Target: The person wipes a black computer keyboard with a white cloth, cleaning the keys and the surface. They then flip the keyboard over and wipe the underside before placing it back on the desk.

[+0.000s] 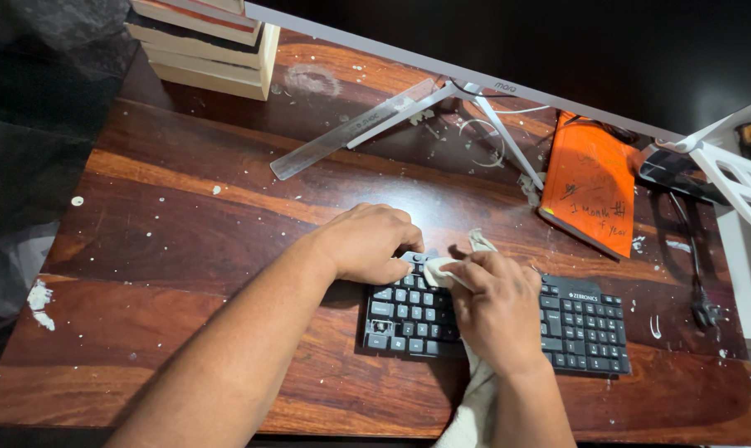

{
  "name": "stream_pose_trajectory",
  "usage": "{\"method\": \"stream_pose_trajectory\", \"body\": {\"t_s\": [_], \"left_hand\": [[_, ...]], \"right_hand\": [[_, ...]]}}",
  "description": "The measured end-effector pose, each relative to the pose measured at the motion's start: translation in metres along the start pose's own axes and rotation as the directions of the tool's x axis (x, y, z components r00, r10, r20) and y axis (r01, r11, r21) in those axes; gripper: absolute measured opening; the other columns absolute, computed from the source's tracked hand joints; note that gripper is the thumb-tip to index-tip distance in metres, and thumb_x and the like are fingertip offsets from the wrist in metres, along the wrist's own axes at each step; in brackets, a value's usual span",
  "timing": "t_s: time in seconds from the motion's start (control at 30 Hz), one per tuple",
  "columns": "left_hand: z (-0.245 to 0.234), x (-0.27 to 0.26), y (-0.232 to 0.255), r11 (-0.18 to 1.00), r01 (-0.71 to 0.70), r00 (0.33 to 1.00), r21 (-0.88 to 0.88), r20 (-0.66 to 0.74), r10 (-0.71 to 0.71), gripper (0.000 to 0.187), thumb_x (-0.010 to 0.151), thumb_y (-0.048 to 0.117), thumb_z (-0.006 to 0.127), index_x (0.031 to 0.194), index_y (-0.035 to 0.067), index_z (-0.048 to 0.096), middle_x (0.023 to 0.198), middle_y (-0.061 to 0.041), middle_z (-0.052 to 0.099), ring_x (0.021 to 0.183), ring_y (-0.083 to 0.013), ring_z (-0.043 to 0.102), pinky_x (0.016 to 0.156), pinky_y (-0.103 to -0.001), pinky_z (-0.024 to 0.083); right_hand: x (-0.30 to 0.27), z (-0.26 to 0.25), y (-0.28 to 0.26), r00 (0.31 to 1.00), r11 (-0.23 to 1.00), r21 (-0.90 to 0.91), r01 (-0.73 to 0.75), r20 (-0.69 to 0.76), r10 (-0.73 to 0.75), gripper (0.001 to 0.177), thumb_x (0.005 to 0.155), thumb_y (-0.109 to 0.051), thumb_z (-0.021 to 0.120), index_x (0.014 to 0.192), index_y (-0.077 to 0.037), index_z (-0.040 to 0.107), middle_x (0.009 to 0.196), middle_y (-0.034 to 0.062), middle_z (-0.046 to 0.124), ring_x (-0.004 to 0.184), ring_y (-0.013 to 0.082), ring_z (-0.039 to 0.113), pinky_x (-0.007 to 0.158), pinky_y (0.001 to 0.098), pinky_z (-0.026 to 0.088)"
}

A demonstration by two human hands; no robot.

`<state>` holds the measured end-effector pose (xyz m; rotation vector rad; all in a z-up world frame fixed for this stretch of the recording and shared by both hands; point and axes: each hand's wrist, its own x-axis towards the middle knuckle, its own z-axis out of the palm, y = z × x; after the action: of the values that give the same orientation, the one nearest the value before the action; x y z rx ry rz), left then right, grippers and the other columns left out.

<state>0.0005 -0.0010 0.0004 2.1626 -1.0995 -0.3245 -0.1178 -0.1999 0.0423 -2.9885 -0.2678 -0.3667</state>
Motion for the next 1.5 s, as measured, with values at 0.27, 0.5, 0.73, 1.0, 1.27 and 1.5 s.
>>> {"method": "stream_pose_trajectory", "body": {"t_s": [0.27,0.5,0.73,1.0,1.27,1.5], "left_hand": [[0.000,-0.011,0.006,0.960,-0.263,0.924,0.099,-0.262,0.280,0.017,0.066,0.026,0.071,0.079,0.015,0.075,0.092,-0.007,0.067,0.094,-0.0299,0.062,0.078,-0.046,0.048],[0.005,-0.009,0.009,0.850,-0.374,0.805,0.370,-0.326,0.496,0.012,0.061,0.028,0.069,0.056,0.017,0.068,0.074,0.001,0.058,0.085,-0.0229,0.057,0.078,-0.041,0.041],[0.003,-0.008,0.012,0.850,-0.403,0.797,0.339,-0.326,0.508,0.013,0.061,0.028,0.068,0.056,0.016,0.065,0.071,0.002,0.056,0.082,-0.0224,0.055,0.077,-0.041,0.040],[0.011,-0.004,-0.001,0.928,-0.301,0.870,0.219,-0.335,0.361,0.012,0.070,0.026,0.067,0.065,0.017,0.074,0.074,0.001,0.064,0.085,-0.0235,0.060,0.081,-0.042,0.044],[0.012,0.000,-0.014,0.992,-0.101,0.975,0.072,-0.193,0.113,0.016,0.077,0.029,0.070,0.084,0.020,0.080,0.091,-0.002,0.075,0.098,-0.0268,0.067,0.088,-0.047,0.045],[0.017,0.002,-0.018,0.990,-0.115,0.964,0.085,-0.231,0.132,0.016,0.077,0.031,0.073,0.085,0.020,0.081,0.093,-0.003,0.075,0.101,-0.0278,0.067,0.091,-0.049,0.046]], "right_hand": [[-0.018,0.010,0.024,0.942,0.955,0.296,-0.010,-0.317,0.108,0.007,0.092,-0.010,0.072,0.098,-0.009,0.074,0.096,0.0083,0.070,0.085,0.0279,0.066,0.076,0.0369,0.048],[-0.019,0.013,0.028,0.947,0.964,0.267,0.013,-0.313,0.074,0.003,0.091,-0.011,0.073,0.093,-0.009,0.073,0.094,0.0072,0.071,0.085,0.0283,0.066,0.077,0.0380,0.047],[-0.018,0.012,0.027,0.949,0.951,0.309,0.001,-0.301,0.097,0.004,0.091,-0.010,0.073,0.095,-0.008,0.074,0.095,0.0068,0.072,0.085,0.0272,0.066,0.078,0.0361,0.047],[-0.017,0.009,0.023,0.956,0.949,0.314,-0.003,-0.278,0.095,0.004,0.090,-0.012,0.073,0.093,-0.010,0.074,0.094,0.0050,0.073,0.083,0.0254,0.066,0.078,0.0360,0.045],[-0.001,0.007,-0.019,0.978,0.981,0.042,0.190,-0.096,-0.185,0.028,0.084,-0.019,0.075,0.112,-0.017,0.075,0.109,0.0034,0.068,0.100,0.0245,0.064,0.090,0.0442,0.040],[-0.011,-0.009,-0.027,0.989,0.985,-0.117,0.130,-0.059,-0.138,0.030,0.083,-0.021,0.073,0.113,-0.025,0.077,0.114,0.0039,0.067,0.098,0.0228,0.064,0.088,0.0427,0.038]]}}
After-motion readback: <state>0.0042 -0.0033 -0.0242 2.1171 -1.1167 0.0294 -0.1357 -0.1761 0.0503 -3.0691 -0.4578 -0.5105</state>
